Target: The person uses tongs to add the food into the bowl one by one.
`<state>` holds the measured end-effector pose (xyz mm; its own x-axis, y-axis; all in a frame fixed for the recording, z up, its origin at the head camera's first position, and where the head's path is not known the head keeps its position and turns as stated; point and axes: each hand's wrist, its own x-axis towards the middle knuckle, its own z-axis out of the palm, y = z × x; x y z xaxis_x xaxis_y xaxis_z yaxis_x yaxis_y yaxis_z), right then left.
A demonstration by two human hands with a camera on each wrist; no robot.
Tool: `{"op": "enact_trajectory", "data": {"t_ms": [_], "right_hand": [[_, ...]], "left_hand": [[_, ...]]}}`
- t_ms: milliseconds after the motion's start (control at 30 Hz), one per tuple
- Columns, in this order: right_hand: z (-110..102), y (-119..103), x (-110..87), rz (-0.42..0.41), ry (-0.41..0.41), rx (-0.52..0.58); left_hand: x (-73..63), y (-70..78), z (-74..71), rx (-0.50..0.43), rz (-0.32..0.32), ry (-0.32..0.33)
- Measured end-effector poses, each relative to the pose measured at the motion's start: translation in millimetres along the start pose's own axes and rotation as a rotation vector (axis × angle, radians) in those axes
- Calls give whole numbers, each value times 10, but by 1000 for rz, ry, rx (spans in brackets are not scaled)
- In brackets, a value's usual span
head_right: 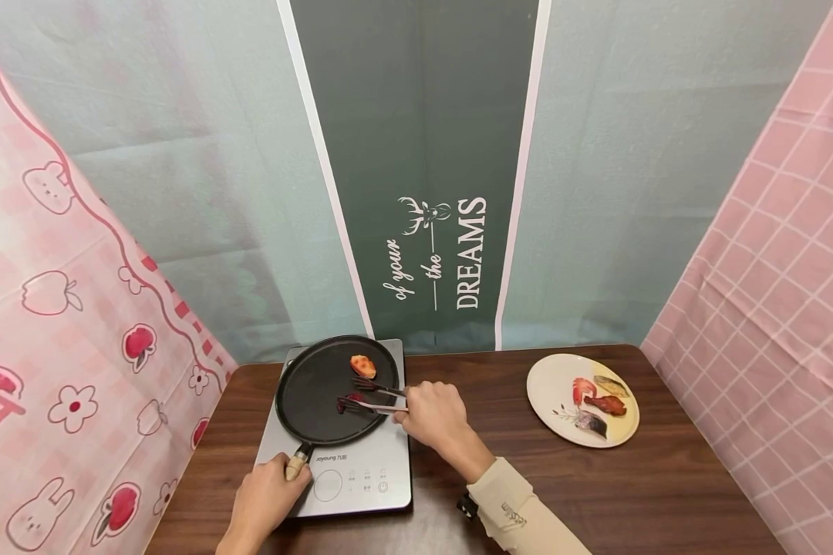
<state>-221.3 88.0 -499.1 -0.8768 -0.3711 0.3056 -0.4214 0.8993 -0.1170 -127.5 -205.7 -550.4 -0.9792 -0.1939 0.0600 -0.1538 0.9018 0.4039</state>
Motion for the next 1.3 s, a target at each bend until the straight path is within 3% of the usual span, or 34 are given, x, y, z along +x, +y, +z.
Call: {"op": "enact_trajectory", "data": {"t_ms": [233, 1300], "right_hand": [[-8, 14, 8, 11, 1, -43], [-213, 219, -39, 74, 2, -17]], "left_hand": [[6, -12, -2, 2, -8, 5], [3, -4, -11, -4, -8, -2]]}}
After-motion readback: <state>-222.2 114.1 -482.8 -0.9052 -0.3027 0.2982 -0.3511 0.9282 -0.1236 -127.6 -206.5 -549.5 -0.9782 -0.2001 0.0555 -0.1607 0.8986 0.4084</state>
